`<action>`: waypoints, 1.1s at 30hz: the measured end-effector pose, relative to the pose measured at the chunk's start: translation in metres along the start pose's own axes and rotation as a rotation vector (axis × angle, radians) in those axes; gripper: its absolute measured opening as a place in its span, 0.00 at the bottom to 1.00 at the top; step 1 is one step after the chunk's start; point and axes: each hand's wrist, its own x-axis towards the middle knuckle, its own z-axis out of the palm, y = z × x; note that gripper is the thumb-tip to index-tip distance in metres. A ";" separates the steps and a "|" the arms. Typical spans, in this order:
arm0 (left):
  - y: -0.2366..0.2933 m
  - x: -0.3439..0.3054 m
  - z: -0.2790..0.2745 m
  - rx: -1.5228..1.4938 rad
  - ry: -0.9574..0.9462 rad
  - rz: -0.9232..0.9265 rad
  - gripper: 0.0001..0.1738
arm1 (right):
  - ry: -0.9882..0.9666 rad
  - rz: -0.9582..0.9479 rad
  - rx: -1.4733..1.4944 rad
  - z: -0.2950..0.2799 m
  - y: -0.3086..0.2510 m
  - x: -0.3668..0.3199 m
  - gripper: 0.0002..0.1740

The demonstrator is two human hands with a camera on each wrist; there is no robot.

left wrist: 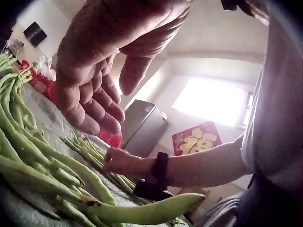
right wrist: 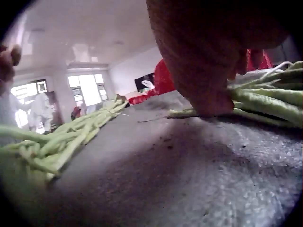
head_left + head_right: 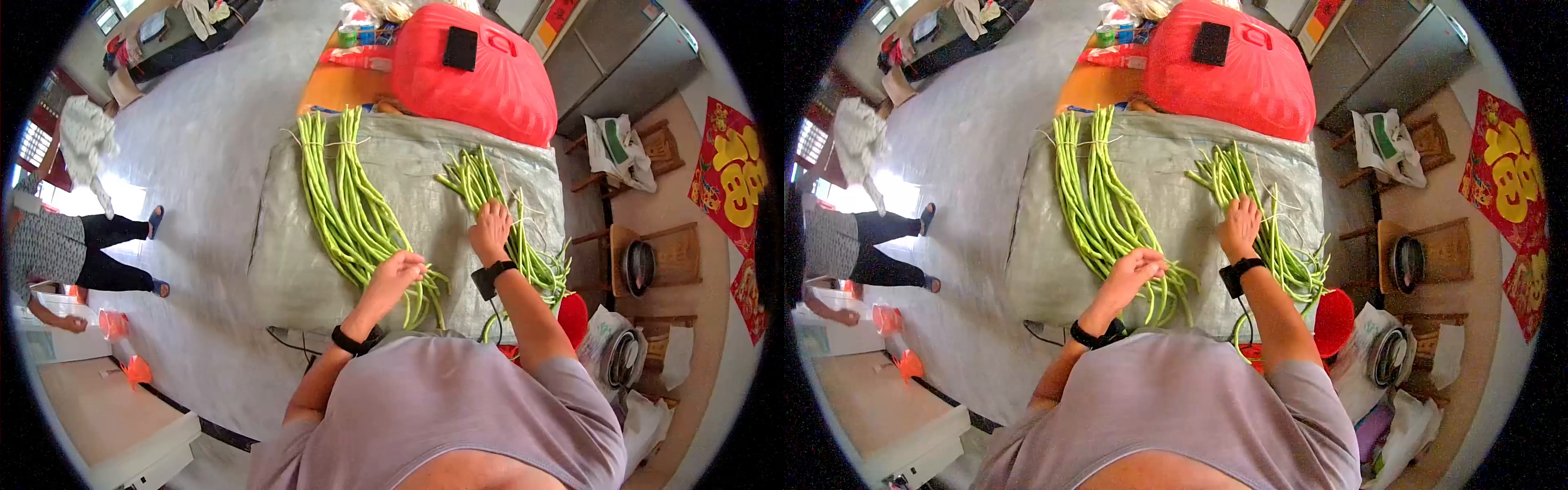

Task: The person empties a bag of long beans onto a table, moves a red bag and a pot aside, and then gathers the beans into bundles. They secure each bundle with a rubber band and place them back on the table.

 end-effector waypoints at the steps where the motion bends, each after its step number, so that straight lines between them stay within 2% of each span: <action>1: 0.001 0.000 0.000 -0.011 0.000 -0.003 0.15 | 0.003 0.011 0.058 -0.007 -0.008 -0.004 0.15; 2: 0.002 0.001 0.000 -0.024 0.001 -0.006 0.15 | 0.006 0.021 0.115 -0.015 -0.016 -0.007 0.16; 3: 0.004 0.001 0.000 -0.006 -0.001 0.012 0.16 | -0.091 0.057 0.184 -0.027 -0.023 -0.009 0.14; 6: 0.006 0.009 0.000 -0.092 0.015 -0.036 0.19 | -0.087 0.107 0.607 -0.048 -0.044 -0.029 0.10; 7: 0.005 0.008 -0.004 -0.093 -0.004 -0.085 0.25 | -0.105 0.099 0.587 -0.047 -0.046 -0.028 0.10; 10: -0.002 0.032 0.002 -0.498 0.170 -0.065 0.32 | -0.211 0.057 1.033 -0.065 -0.062 -0.055 0.11; 11: -0.001 0.037 -0.001 -0.577 0.142 0.000 0.36 | -0.235 0.041 1.067 -0.063 -0.065 -0.062 0.13; 14: 0.002 0.046 -0.007 -0.687 0.134 0.164 0.33 | -0.396 0.056 1.190 -0.064 -0.072 -0.081 0.13; 15: 0.005 0.044 -0.008 -0.728 0.105 0.172 0.27 | -0.391 0.014 1.174 -0.064 -0.075 -0.084 0.14; 18: 0.010 0.042 -0.004 -0.795 0.131 0.171 0.21 | -0.421 0.028 1.074 -0.078 -0.084 -0.082 0.14; 19: 0.013 0.040 -0.001 -0.803 0.170 0.174 0.18 | -0.412 -0.020 1.037 -0.079 -0.084 -0.080 0.13; 22: 0.003 0.044 -0.002 -0.780 0.142 0.272 0.16 | -0.404 -0.095 1.025 -0.075 -0.084 -0.081 0.13; 24: 0.004 0.043 -0.002 -0.772 0.181 0.260 0.17 | -0.512 -0.111 0.940 -0.087 -0.086 -0.079 0.13; 25: 0.013 0.037 -0.004 -0.673 0.250 0.244 0.17 | -0.534 -0.147 0.884 -0.086 -0.083 -0.079 0.14; 26: -0.001 0.047 -0.013 -0.822 0.130 0.371 0.16 | -0.614 -0.161 0.679 -0.081 -0.076 -0.078 0.15; 27: 0.013 0.044 -0.017 -0.931 0.226 0.284 0.14 | -0.577 -0.186 0.665 -0.073 -0.067 -0.083 0.15; 28: 0.022 0.039 -0.027 -0.851 0.212 0.329 0.13 | -0.576 -0.189 0.561 -0.076 -0.061 -0.085 0.13; 30: 0.035 0.037 -0.042 -0.868 0.360 0.279 0.13 | -0.431 -0.245 0.532 -0.076 -0.044 -0.093 0.15; 32: 0.026 0.044 -0.062 -0.912 0.409 0.275 0.14 | -0.517 -0.198 0.477 -0.080 -0.022 -0.098 0.20; 33: 0.021 0.048 -0.072 -0.994 0.405 0.276 0.14 | -0.625 -0.149 0.391 -0.087 -0.016 -0.099 0.21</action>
